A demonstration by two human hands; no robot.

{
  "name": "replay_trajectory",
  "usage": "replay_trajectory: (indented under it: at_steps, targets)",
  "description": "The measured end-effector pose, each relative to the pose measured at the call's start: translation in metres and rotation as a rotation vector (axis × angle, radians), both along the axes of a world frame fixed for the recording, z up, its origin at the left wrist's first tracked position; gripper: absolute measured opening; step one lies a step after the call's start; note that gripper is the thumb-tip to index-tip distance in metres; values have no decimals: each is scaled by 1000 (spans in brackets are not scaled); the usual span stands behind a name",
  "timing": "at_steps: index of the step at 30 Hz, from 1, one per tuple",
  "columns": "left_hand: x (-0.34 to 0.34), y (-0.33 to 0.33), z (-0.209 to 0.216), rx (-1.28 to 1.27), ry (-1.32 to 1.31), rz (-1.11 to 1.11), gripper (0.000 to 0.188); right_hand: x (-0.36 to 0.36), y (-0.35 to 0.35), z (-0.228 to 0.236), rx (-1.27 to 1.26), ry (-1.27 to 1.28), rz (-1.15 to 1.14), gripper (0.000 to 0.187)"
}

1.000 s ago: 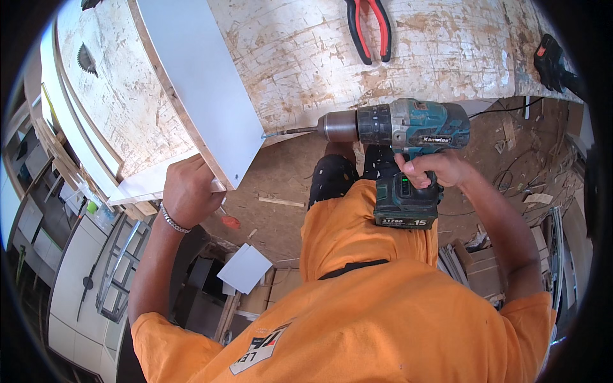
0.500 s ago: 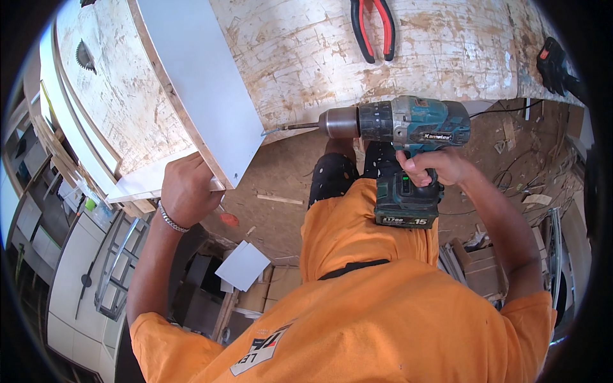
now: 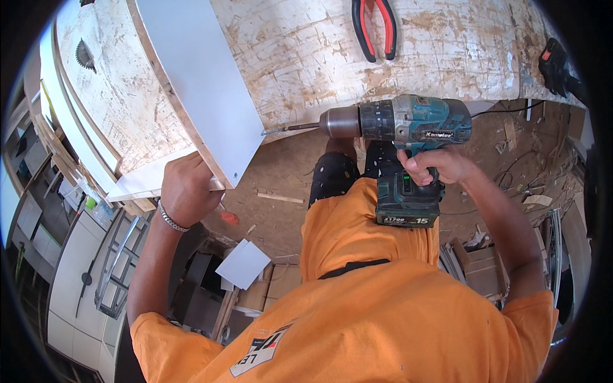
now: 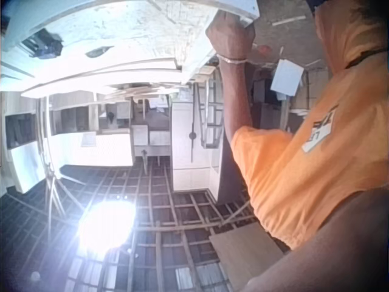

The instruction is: The person joins white wooden boards together on a workbench using a pneumatic nail gun and a cordless drill.

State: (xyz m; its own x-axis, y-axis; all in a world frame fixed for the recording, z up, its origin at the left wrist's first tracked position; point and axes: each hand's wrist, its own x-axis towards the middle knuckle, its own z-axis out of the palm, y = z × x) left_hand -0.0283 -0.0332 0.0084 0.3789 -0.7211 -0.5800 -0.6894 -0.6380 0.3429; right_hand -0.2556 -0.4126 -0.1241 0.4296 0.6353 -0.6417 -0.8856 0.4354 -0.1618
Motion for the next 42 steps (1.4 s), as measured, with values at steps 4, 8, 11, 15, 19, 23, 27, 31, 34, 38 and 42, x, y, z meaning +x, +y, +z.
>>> replay_trajectory:
  at_steps: [4,8,11,15,19,23,27,31,34,38,42]
  targets:
    - [1,-2,0,-19,2,1,31,0,-1,3,-16,-6,24,20]
    - [-1,-3,2,-11,4,8,29,0,-2,2,-35,-22,47,21]
    - [0,-4,2,6,9,8,28,2,-2,6,-13,35,26,21]
    - [0,-5,3,7,13,20,28,1,-3,1,-13,8,51,21]
    - [-1,-4,2,2,9,16,29,3,-3,6,-41,32,52,20]
    - [1,-2,-1,-9,14,0,28,2,-1,5,-30,88,36,19]
    - [0,-1,0,-7,10,5,28,3,-2,5,-28,66,37,17]
    - [-1,0,0,-2,13,7,29,2,-3,2,-4,58,40,16]
    - [1,0,-1,-20,9,-3,30,3,-2,4,-13,89,30,15]
    - [-2,1,-1,-28,4,11,31,3,-3,3,-19,83,38,16]
    - [0,0,-2,-32,6,2,33,7,-2,8,-60,58,40,16]
